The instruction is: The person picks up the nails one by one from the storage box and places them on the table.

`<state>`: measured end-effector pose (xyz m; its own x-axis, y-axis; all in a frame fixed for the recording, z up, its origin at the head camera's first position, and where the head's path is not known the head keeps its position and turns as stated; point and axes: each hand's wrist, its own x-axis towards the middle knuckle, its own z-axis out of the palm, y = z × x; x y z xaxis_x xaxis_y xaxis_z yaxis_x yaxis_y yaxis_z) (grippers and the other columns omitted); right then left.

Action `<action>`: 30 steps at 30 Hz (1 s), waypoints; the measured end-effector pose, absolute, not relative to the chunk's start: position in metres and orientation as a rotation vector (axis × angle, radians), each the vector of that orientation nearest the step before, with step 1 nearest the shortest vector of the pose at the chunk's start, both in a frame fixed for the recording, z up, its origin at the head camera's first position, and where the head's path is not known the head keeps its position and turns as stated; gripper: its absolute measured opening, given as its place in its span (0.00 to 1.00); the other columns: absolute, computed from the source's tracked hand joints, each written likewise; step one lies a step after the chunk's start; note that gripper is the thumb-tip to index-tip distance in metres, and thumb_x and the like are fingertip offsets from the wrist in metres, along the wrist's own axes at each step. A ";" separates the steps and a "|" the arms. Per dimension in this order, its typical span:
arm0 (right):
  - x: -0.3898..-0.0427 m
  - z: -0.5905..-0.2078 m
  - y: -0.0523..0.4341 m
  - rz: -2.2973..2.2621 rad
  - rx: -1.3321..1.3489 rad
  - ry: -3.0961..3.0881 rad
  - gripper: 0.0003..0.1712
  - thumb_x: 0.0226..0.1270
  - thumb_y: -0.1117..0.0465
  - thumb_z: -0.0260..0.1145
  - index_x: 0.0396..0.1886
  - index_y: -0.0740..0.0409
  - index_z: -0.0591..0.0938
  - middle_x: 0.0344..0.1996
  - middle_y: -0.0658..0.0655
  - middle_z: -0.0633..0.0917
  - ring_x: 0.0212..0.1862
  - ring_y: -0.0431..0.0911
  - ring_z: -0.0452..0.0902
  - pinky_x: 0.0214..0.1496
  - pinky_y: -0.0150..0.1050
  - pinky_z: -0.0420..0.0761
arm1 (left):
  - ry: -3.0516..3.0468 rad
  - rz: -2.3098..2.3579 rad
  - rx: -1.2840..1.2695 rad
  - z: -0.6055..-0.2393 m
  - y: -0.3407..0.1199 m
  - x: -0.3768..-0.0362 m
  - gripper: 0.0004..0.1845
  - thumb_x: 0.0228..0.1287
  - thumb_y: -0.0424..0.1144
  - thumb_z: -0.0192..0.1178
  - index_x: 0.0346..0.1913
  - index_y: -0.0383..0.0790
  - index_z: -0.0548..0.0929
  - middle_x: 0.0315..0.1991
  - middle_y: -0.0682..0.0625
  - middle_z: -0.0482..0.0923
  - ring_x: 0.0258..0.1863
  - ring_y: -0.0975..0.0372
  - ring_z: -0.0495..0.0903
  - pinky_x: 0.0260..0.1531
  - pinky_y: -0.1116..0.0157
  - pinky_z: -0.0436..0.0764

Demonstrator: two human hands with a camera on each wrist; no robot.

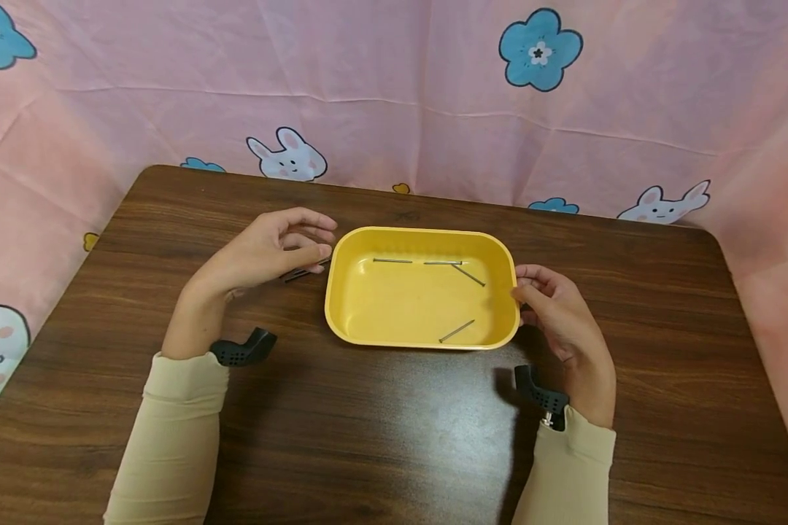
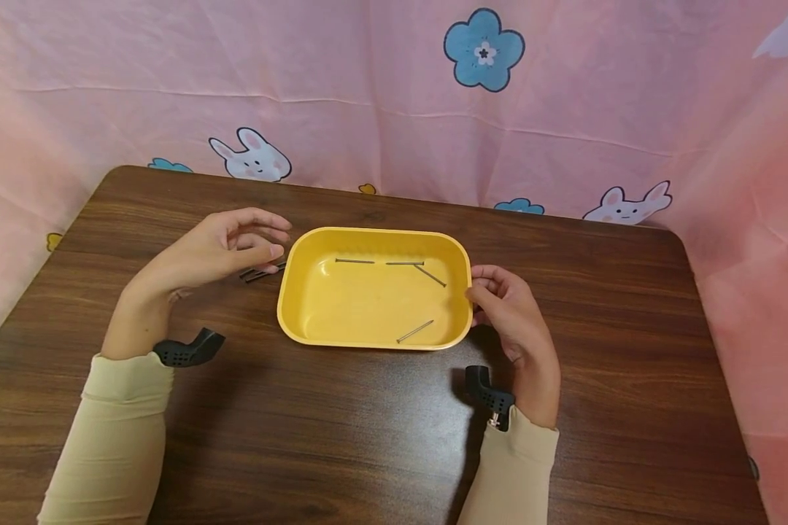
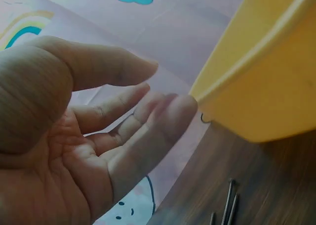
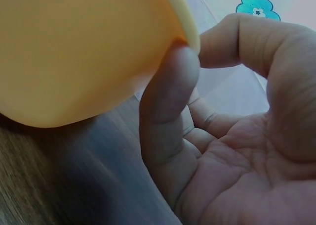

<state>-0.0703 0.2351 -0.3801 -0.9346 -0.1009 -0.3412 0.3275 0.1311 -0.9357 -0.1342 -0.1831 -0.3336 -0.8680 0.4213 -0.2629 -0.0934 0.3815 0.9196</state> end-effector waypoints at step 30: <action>-0.070 -0.381 0.237 -1.842 0.225 2.105 0.21 0.78 0.63 0.60 0.64 0.70 0.71 0.38 0.45 0.85 0.37 0.39 0.81 0.40 0.29 0.88 | 2.038 1.739 0.222 -0.332 -0.144 -0.133 0.23 0.77 0.33 0.59 0.70 0.28 0.74 0.69 0.32 0.75 0.54 0.59 0.86 0.51 0.67 0.90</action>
<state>-0.0699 0.2368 -0.3809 -0.9319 -0.0992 -0.3489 0.3327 0.1496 -0.9311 -0.1334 -0.1441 -0.3321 -0.8862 0.4018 -0.2306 -0.1645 0.1924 0.9674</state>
